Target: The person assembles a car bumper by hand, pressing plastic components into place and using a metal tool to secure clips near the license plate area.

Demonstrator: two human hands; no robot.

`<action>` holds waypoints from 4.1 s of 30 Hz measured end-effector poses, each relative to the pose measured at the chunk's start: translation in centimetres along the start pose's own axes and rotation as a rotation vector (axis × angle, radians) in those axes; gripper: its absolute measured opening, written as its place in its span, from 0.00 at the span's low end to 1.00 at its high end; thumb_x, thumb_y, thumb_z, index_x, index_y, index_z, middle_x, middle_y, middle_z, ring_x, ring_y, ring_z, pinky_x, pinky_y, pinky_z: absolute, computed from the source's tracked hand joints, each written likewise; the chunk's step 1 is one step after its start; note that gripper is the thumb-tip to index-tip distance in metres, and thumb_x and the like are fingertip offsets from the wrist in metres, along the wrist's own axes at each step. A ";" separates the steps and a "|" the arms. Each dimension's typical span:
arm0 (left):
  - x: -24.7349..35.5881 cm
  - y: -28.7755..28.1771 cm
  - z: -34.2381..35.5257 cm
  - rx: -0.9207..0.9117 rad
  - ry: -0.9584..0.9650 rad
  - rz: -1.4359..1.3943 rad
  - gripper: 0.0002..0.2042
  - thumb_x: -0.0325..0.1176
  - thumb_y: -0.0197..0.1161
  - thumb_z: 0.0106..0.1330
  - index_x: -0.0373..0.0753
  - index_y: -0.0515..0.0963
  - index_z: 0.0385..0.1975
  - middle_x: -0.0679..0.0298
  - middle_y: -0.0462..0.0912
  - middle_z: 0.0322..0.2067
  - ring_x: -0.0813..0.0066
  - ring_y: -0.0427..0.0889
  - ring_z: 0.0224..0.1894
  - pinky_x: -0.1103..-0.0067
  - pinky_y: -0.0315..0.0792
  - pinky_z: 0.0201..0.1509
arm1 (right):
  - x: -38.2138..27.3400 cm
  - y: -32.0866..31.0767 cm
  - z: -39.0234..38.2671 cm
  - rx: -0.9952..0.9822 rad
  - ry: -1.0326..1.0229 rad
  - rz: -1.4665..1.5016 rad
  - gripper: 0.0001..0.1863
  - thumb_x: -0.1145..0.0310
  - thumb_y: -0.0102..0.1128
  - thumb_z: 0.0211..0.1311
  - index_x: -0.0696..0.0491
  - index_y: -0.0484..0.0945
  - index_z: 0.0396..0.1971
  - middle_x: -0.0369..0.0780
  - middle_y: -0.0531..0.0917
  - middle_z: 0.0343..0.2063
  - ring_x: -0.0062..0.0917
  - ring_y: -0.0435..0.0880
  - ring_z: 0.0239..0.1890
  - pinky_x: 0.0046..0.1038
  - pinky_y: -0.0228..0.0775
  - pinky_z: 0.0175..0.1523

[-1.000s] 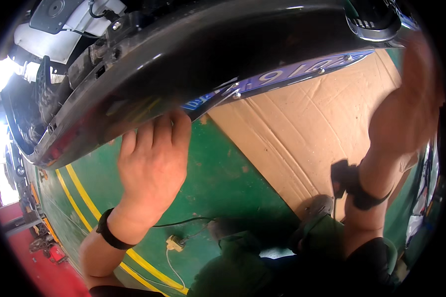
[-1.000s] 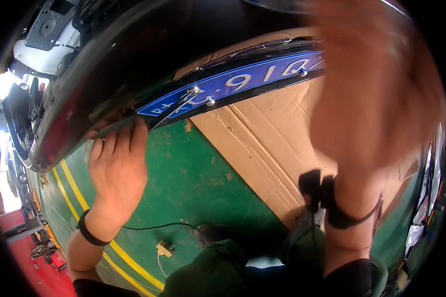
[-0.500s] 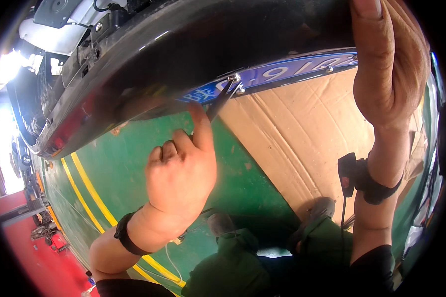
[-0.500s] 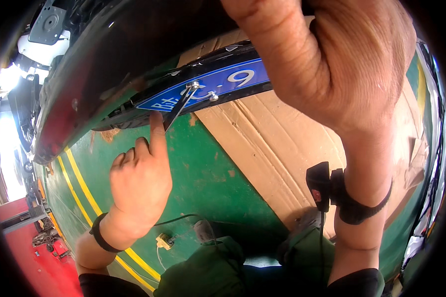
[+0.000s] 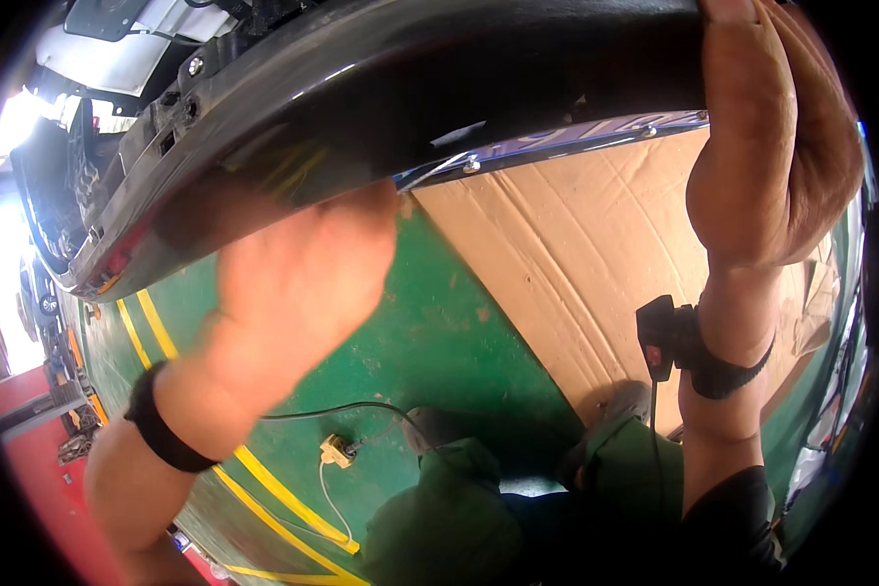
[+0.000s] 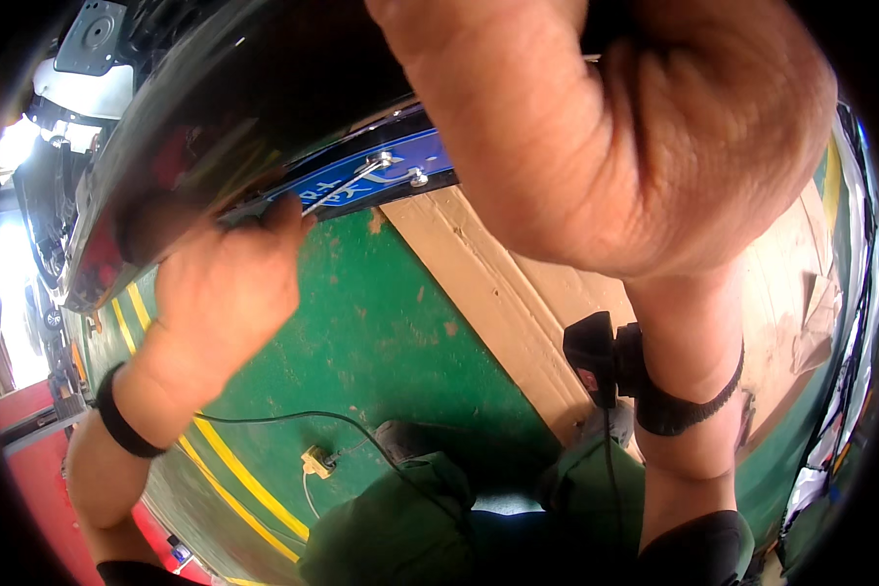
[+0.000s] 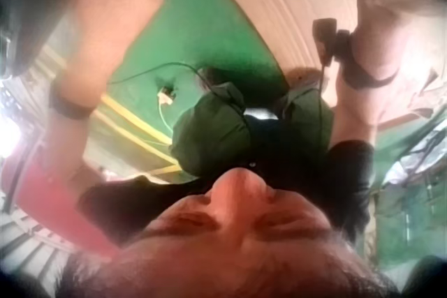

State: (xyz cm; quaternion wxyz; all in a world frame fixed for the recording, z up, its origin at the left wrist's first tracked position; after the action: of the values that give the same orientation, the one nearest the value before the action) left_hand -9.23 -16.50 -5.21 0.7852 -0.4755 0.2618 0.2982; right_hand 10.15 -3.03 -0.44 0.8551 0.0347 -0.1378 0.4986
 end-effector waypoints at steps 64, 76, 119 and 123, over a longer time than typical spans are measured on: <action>11.1 3.5 -10.8 -0.376 -0.396 -1.629 0.06 0.28 0.52 0.74 0.35 0.75 0.42 0.60 0.84 0.30 0.70 0.83 0.31 0.73 0.76 0.40 | -7.4 -2.2 -1.7 -0.113 -0.230 0.121 0.24 0.56 0.38 0.78 0.57 0.76 0.28 0.41 0.75 0.22 0.35 0.73 0.31 0.36 0.65 0.44; 18.5 -12.7 2.2 -0.291 -0.319 -2.196 0.09 0.30 0.54 0.75 0.31 0.75 0.45 0.60 0.83 0.39 0.76 0.83 0.37 0.78 0.82 0.41 | 4.7 -16.7 -9.5 -0.838 0.602 0.781 0.20 0.65 0.65 0.66 0.63 0.73 0.49 0.46 0.83 0.34 0.32 0.84 0.35 0.29 0.76 0.42; 24.9 -23.8 39.3 -0.463 -0.409 -1.031 0.21 0.38 0.73 0.61 0.30 0.79 0.49 0.59 0.87 0.37 0.76 0.84 0.34 0.78 0.78 0.40 | 36.2 -15.1 -23.8 -0.740 1.546 1.425 0.20 0.57 0.44 0.79 0.54 0.70 0.28 0.30 0.66 0.11 0.12 0.63 0.12 0.18 0.55 0.18; 24.7 -23.2 39.2 -0.405 -0.348 -1.195 0.21 0.37 0.72 0.62 0.31 0.78 0.50 0.58 0.87 0.37 0.76 0.84 0.34 0.78 0.78 0.41 | 36.7 -14.9 -23.6 -0.798 1.532 1.410 0.21 0.55 0.43 0.79 0.55 0.73 0.29 0.29 0.68 0.15 0.13 0.66 0.16 0.20 0.59 0.22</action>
State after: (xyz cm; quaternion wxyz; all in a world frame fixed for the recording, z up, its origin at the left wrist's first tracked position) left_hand 29.31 15.71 7.43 0.7414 -0.6225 -0.2396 -0.0734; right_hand 44.81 25.11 -11.98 0.1896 -0.6454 0.2869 0.6821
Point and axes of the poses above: each hand's wrist, its own z-axis towards the middle knuckle, its own y-axis out of the palm, x = y × z, the point moved 3 cm from there along z, towards the middle knuckle
